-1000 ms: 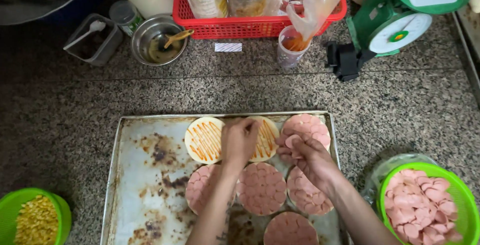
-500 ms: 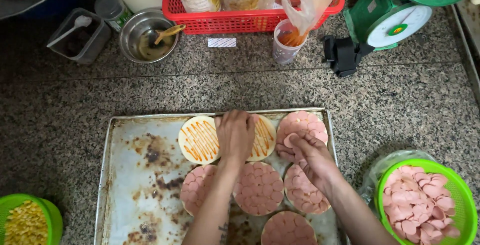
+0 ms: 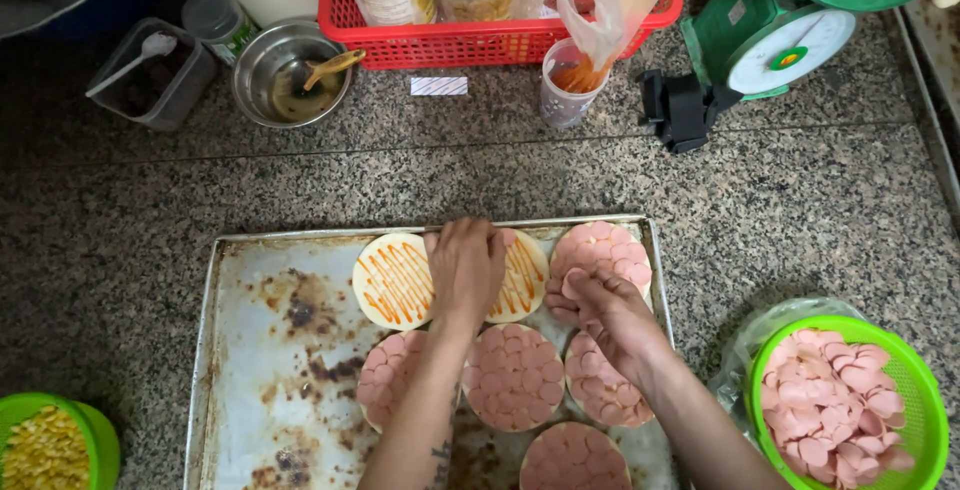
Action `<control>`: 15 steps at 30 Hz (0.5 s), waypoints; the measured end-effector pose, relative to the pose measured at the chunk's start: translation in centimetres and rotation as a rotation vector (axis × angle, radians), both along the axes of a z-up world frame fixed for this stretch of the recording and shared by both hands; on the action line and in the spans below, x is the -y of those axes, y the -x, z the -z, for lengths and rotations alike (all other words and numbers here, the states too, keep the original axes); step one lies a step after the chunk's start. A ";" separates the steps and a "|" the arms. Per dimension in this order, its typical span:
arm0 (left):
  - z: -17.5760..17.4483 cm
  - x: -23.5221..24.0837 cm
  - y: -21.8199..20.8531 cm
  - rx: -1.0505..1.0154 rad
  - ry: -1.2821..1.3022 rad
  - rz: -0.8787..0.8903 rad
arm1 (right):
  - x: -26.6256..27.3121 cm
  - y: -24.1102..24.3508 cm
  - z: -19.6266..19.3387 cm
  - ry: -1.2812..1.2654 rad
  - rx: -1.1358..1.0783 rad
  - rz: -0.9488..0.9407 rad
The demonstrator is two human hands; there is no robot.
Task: The person arranges slices of processed meat onto small round dough bases placed on a metal baking tray. The person picks up the meat slices from a green colander and places them in a circular pattern on the dough, which already has sauce applied.
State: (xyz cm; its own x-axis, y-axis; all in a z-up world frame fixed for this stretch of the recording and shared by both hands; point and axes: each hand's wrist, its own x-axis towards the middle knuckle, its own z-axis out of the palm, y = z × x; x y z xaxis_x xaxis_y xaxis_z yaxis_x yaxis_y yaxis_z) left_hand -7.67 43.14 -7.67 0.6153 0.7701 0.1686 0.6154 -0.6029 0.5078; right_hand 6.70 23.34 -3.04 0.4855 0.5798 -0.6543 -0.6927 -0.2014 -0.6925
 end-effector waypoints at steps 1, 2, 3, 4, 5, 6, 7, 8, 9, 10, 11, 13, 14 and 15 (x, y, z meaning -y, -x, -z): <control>0.4 0.1 -0.1 0.000 0.001 -0.002 | -0.1 0.1 -0.4 0.001 0.000 -0.002; 0.8 0.2 -0.1 -0.009 -0.026 -0.010 | -0.3 0.1 -0.9 -0.001 0.000 -0.012; 1.1 0.3 -0.2 -0.017 -0.053 -0.016 | -0.4 0.1 -1.3 -0.004 0.000 -0.020; 1.1 0.3 -0.3 -0.017 -0.053 -0.016 | -0.7 0.3 -2.2 -0.004 0.000 -0.021; 1.1 0.3 -0.4 -0.034 -0.066 -0.028 | -1.0 0.5 -3.2 0.000 -0.012 -0.012; 1.0 0.4 -0.4 -0.051 -0.080 -0.040 | -1.2 0.8 -4.1 0.004 -0.023 -0.004; 0.8 0.4 -0.5 -0.050 -0.081 -0.039 | -1.3 0.9 -4.7 0.003 -0.022 -0.004; 0.6 0.4 -0.5 -0.059 -0.093 -0.047 | -1.4 1.0 -5.2 0.002 -0.031 -0.006; 0.4 0.4 -0.5 -0.068 -0.105 -0.055 | -1.5 1.2 -5.7 0.003 -0.041 -0.008; 0.3 0.6 -0.6 -0.068 -0.105 -0.055 | -1.6 1.2 -5.8 0.002 -0.041 -0.008; 0.2 0.7 -0.6 -0.043 -0.160 -0.077 | -1.7 1.2 -5.8 -0.011 -0.040 -0.014; -0.5 1.4 -0.4 -0.017 -0.216 -0.099 | -1.9 1.2 -5.6 -0.024 -0.038 -0.020; -1.0 1.9 -0.2 0.059 -0.184 -0.081 | -2.0 1.2 -5.4 -0.001 -0.049 -0.021; -1.5 2.5 0.0 0.135 -0.151 -0.064 | -2.0 1.2 -5.2 0.023 -0.060 -0.021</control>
